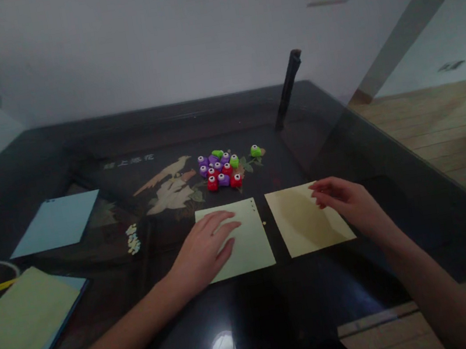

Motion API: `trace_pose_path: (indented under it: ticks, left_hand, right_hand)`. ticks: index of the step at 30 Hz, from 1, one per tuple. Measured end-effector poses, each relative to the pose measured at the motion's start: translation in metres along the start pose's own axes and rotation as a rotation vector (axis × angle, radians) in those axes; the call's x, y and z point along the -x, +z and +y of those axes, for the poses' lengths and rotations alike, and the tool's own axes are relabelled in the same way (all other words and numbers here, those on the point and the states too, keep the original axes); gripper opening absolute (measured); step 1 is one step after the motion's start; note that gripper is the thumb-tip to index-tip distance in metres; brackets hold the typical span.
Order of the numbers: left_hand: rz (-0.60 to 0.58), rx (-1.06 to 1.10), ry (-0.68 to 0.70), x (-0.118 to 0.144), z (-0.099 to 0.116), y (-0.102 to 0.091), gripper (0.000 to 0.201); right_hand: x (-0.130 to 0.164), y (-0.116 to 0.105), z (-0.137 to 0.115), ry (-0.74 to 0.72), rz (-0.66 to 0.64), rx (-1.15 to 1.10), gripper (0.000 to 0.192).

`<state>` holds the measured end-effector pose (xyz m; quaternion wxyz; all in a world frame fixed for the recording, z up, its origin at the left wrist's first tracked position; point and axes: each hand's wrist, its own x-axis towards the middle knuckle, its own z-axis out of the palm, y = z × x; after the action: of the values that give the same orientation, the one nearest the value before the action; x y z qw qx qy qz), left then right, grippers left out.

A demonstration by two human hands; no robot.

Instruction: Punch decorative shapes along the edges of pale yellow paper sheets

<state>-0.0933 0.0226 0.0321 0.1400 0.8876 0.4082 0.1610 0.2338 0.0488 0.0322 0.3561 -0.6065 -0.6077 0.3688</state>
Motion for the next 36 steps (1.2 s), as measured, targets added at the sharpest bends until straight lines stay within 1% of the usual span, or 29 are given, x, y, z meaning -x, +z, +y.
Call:
trace_pose_path:
  ticks: [2,4,6,8,11,13,16,20,23,30,36]
  left_hand:
    - [0.007,0.026,-0.059,0.016,-0.015,-0.001,0.029]
    - [0.029,0.084,-0.126,0.029,-0.026,-0.001,0.029]
    - [0.080,0.211,-0.238,0.037,-0.031,-0.003,0.029]
    - [0.127,0.467,-0.379,0.042,-0.034,-0.005,0.031]
    - [0.163,0.899,-0.548,0.045,-0.033,-0.010,0.038]
    - [0.191,1.023,-0.607,0.046,-0.031,-0.012,0.040]
    - [0.207,1.069,-0.633,0.047,-0.025,-0.013,0.045]
    - [0.150,1.125,-0.603,0.048,-0.020,-0.014,0.045]
    - [0.115,1.120,-0.602,0.048,-0.018,-0.014,0.045]
    - [0.133,1.152,-0.617,0.050,-0.023,-0.012,0.045]
    - [0.145,1.182,-0.625,0.050,-0.024,-0.016,0.043]
  right_hand:
    - [0.001,0.020,-0.018,-0.003,-0.144,-0.130,0.027]
    - [0.000,0.040,-0.031,0.005,-0.276,-0.252,0.028]
    - [-0.002,0.057,-0.038,0.052,-0.351,-0.340,0.031]
    - [-0.003,0.066,-0.040,0.122,-0.387,-0.391,0.032]
    - [0.000,0.069,-0.037,0.199,-0.405,-0.412,0.031]
    - [0.004,0.068,-0.034,0.218,-0.403,-0.425,0.032]
    - [0.009,0.066,-0.030,0.221,-0.396,-0.447,0.033]
    - [0.011,0.070,-0.031,0.200,-0.399,-0.406,0.033]
    - [0.011,0.074,-0.034,0.176,-0.415,-0.373,0.031]
    - [0.012,0.082,-0.038,0.169,-0.419,-0.406,0.027]
    - [0.014,0.086,-0.041,0.134,-0.416,-0.357,0.027]
